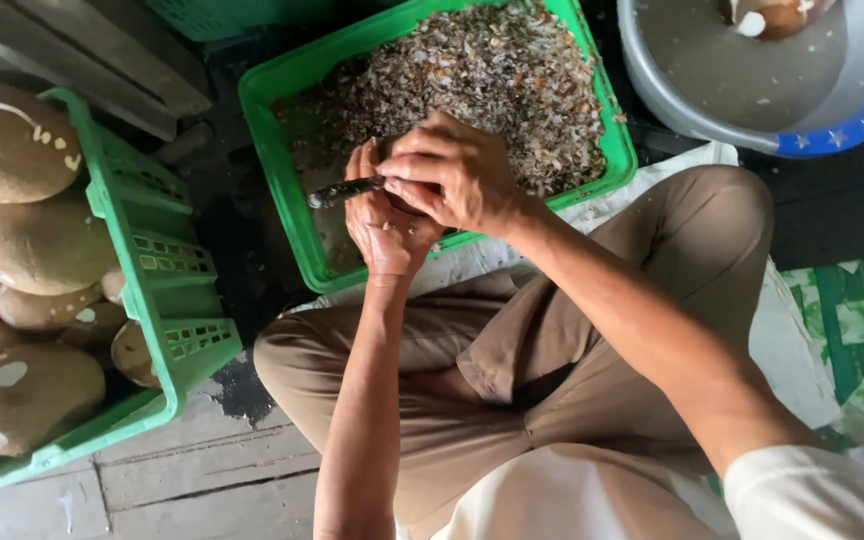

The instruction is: Person uses a small tool to slowly pick and pry the fibrous husk off a coconut.

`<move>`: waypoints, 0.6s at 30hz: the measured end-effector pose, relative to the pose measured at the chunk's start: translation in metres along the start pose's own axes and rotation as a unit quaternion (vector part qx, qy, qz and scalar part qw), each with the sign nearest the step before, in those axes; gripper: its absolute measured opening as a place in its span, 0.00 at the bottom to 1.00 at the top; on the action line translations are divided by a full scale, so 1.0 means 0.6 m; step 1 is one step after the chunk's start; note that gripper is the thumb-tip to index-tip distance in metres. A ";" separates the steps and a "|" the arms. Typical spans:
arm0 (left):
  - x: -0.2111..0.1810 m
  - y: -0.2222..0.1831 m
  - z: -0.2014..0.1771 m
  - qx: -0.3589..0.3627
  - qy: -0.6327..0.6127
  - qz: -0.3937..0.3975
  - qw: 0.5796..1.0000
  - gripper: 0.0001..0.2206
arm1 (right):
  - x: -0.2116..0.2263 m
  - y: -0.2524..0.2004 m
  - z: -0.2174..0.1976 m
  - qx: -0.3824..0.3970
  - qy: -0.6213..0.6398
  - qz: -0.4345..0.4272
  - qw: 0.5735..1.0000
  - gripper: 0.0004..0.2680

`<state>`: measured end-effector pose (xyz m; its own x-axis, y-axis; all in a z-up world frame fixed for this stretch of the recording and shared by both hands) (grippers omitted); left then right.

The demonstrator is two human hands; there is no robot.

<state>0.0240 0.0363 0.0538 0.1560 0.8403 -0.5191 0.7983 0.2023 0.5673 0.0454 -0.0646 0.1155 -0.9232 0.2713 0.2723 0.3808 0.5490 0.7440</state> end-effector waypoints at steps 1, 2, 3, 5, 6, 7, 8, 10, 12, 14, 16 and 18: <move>0.011 -0.009 0.004 0.001 0.000 -0.002 1.000 0.27 | -0.017 -0.006 0.008 0.001 0.001 0.000 1.000 0.07; 0.019 -0.018 0.006 -0.003 0.015 0.001 1.000 0.37 | -0.048 -0.013 0.010 -0.013 0.019 0.046 0.999 0.06; 0.022 -0.019 0.014 -0.008 0.027 0.008 1.000 0.48 | -0.084 -0.019 0.005 -0.029 0.032 0.089 0.995 0.06; 0.032 -0.016 0.021 -0.011 0.009 -0.008 1.000 0.49 | -0.072 -0.025 0.010 -0.017 0.123 0.097 0.988 0.05; 0.044 -0.016 0.026 -0.013 -0.006 -0.026 1.000 0.51 | -0.067 -0.029 0.021 -0.003 0.216 0.104 0.971 0.04; 0.052 -0.021 0.035 -0.011 -0.001 -0.032 0.999 0.51 | -0.067 -0.029 0.021 0.000 0.223 0.106 0.969 0.04; 0.054 -0.025 0.039 -0.025 0.002 -0.026 0.999 0.51 | -0.056 -0.026 0.019 0.009 0.175 0.073 0.982 0.04; 0.067 -0.029 0.062 -0.038 -0.012 -0.001 0.999 0.50 | -0.042 -0.011 -0.002 0.008 0.103 0.042 0.994 0.04; 0.103 -0.054 0.087 -0.035 -0.004 -0.007 0.999 0.49 | -0.037 0.017 -0.017 -0.012 0.181 0.065 0.981 0.04; 0.064 -0.038 0.053 -0.018 -0.011 0.000 1.000 0.48 | -0.011 0.003 -0.009 -0.012 0.156 0.072 0.985 0.04; 0.034 -0.008 0.024 -0.039 -0.015 0.003 0.999 0.48 | -0.040 -0.006 0.005 -0.001 0.131 0.042 0.990 0.04; 0.014 -0.002 0.006 -0.023 0.010 -0.020 0.999 0.47 | -0.133 -0.047 0.017 -0.035 0.256 0.106 0.960 0.06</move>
<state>0.0263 0.0411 0.0464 0.1117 0.8410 -0.5294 0.7765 0.2587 0.5746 0.1090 -0.0938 0.0663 -0.7369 -0.0621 0.6732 0.5758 0.4641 0.6731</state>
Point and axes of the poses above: each hand's wrist, its own y-axis towards the middle knuckle, its own z-axis out of the palm, x = y × z, the point moved 9 cm from there along y, towards the middle knuckle, and after that the axes turned 10 degrees about y, right-handed, at the moved point
